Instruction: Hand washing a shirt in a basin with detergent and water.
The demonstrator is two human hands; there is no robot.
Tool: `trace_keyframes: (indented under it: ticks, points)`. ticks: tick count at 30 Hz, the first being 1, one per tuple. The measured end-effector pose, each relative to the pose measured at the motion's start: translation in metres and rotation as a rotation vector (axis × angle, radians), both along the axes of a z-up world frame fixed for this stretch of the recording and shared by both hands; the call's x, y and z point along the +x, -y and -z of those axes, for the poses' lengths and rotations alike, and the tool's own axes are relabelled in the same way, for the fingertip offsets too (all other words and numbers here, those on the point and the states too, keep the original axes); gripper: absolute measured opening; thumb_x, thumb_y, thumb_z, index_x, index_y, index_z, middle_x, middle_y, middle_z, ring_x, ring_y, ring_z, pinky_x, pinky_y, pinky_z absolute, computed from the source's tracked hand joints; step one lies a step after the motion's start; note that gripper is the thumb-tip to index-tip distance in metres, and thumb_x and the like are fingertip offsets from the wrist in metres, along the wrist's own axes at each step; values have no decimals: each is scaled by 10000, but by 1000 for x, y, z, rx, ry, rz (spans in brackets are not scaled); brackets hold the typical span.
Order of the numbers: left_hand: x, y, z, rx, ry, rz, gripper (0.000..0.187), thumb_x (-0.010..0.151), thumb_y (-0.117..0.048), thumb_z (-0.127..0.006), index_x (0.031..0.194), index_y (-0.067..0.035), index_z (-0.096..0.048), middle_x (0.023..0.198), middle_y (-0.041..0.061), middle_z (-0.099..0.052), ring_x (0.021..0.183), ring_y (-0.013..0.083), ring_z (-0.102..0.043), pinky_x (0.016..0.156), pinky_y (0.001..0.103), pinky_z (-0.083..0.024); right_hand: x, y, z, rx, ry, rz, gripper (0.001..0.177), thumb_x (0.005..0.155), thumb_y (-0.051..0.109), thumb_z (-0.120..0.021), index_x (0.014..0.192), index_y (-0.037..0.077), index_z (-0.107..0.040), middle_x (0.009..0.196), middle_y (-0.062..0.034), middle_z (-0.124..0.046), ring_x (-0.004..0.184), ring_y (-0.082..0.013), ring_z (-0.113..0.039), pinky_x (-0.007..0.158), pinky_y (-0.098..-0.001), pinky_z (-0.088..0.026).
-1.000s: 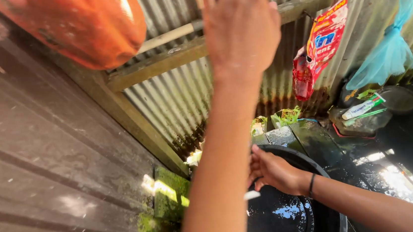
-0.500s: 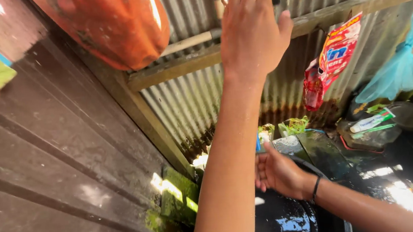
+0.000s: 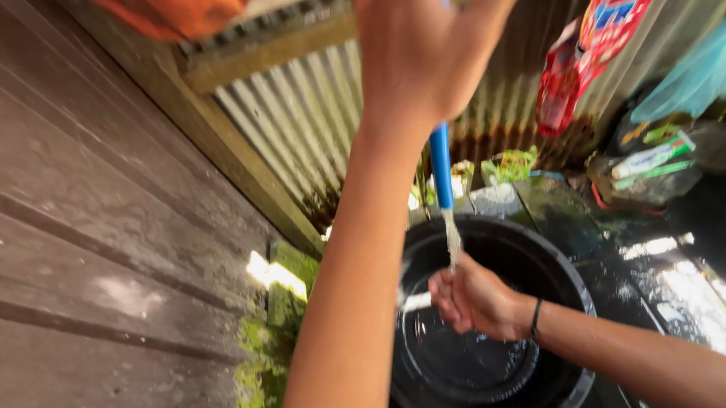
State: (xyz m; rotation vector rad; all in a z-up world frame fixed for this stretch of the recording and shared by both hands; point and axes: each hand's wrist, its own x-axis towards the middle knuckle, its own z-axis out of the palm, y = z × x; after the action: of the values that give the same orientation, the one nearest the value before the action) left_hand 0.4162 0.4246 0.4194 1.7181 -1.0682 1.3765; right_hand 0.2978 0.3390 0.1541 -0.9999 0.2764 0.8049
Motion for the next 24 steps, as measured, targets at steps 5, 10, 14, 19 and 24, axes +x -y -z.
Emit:
trace_keyframes:
  ticks: [5, 10, 14, 19, 24]
  points:
    - [-62, -27, 112, -495, -795, 345, 587, 1089, -332, -527, 1519, 44, -396, 1584, 211, -444, 1495, 262, -451, 1283, 407, -337, 15, 10, 34, 24, -44, 90, 603, 1003, 642, -248, 792, 139, -504, 620, 45, -393, 511, -113, -317, 459, -283, -231]
    - [-141, -26, 292, -851, -1649, 310, 489, 972, -312, -510, 1364, -26, -572, 1327, 88, -631, 1224, 191, -591, 1091, 357, -421, -9, 2, 82, -56, -86, 189, 540, 1052, 619, -343, 788, 169, -480, 656, 48, -391, 542, -115, -327, 486, -283, -262]
    - [-159, -10, 394, -1246, -1848, 487, 532, 1009, -341, -506, 1385, 30, -571, 1234, 174, -612, 1098, 259, -585, 1013, 424, -444, -25, 18, 143, -302, -133, 232, 516, 1032, 585, -338, 898, 139, -561, 768, -8, -498, 660, -164, -424, 588, -332, -366]
    - [-134, 15, 430, -1548, -1866, 737, 645, 1025, -444, -406, 1356, 91, -545, 1308, 187, -649, 1203, 244, -645, 1126, 371, -457, -25, 37, 144, -340, -156, 223, 608, 1016, 636, -270, 1175, 140, -585, 1052, -64, -607, 931, -218, -547, 792, -411, -443]
    - [-96, 25, 428, -1735, -1843, 883, 742, 1055, -546, -372, 1368, 119, -477, 1287, 244, -579, 1131, 323, -595, 1107, 454, -457, -21, 40, 138, -245, -114, 259, 716, 1002, 651, -245, 1434, 145, -508, 1384, -143, -608, 1253, -286, -586, 1019, -506, -463]
